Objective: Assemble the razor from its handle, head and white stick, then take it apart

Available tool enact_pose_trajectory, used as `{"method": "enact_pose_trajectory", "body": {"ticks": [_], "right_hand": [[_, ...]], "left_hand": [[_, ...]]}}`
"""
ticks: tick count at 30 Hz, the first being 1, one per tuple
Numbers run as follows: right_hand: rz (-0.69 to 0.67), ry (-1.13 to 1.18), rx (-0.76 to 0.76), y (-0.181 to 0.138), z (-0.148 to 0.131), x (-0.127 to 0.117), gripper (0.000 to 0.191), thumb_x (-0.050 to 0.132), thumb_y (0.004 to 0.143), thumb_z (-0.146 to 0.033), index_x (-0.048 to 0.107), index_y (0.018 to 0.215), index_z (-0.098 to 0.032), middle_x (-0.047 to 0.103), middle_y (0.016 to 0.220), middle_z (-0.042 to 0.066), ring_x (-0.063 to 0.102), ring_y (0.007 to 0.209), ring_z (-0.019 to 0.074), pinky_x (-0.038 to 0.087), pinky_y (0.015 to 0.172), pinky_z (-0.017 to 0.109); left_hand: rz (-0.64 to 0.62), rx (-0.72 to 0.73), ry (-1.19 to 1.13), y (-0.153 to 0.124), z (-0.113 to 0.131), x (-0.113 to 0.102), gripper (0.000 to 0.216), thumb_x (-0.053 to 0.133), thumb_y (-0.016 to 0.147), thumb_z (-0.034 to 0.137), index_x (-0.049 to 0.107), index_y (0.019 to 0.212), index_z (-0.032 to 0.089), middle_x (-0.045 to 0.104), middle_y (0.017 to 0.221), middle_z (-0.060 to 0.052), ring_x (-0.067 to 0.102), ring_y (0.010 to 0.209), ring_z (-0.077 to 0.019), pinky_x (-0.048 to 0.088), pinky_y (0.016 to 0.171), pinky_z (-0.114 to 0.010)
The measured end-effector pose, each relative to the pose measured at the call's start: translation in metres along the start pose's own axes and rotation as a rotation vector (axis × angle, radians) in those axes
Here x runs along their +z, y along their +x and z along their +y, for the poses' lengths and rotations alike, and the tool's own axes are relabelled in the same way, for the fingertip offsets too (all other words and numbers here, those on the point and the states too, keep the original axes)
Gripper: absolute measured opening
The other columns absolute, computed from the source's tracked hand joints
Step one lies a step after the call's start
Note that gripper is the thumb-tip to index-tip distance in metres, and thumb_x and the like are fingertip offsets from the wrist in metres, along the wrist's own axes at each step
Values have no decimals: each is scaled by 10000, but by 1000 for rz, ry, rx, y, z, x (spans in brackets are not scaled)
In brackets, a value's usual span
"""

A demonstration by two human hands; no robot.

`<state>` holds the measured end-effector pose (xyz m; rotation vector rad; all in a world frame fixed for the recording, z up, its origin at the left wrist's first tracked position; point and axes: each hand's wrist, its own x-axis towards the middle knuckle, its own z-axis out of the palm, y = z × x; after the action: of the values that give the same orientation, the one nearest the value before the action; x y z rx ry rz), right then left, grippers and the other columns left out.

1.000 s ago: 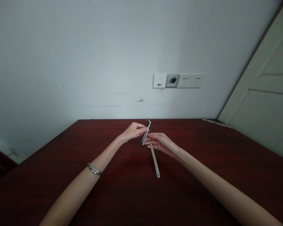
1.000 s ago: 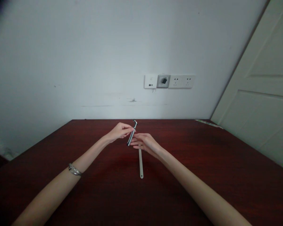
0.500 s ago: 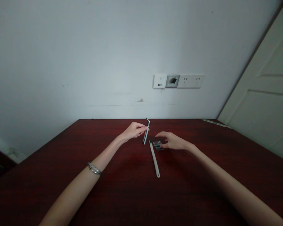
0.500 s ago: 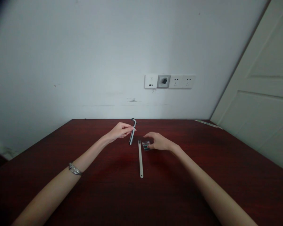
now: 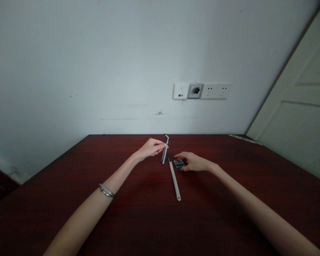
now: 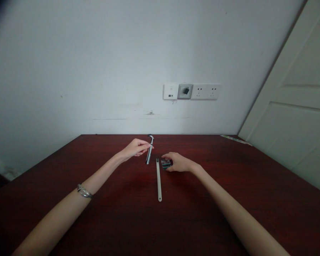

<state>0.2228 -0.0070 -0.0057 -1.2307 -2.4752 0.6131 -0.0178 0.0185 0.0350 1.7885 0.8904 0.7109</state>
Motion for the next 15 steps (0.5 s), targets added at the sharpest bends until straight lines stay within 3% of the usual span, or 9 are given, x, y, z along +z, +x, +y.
{"method": "enact_pose_trajectory", "body": {"ticks": [6,10,15], "right_hand": [[94,100,12,1,0,0,536,685,659,-288,579,1172,-173,616,1090,105,577,968,228,461,848,375],[157,393,54,6,-16,-6,371,609,750,-326,622,1075,-148,651,1047,105,607,913,203,484,809,366],[59,823,160,8,-48,-6,310,619,761,-309,635,1025,-147,667,1025,101,629,905,183,487,819,348]], "left_hand": [[-25,-10,-13,0,-2,-2,421,547,784,442,655,956,73,381,568,44,292,429,-27,160,395,-175],[-82,35,-108,0,-6,-2,423,562,788,424,651,1001,70,378,586,44,271,422,-19,144,397,-186],[-126,57,-229,-1,-7,-1,412,571,798,399,641,1047,78,374,603,43,256,422,-14,129,401,-192]]}}
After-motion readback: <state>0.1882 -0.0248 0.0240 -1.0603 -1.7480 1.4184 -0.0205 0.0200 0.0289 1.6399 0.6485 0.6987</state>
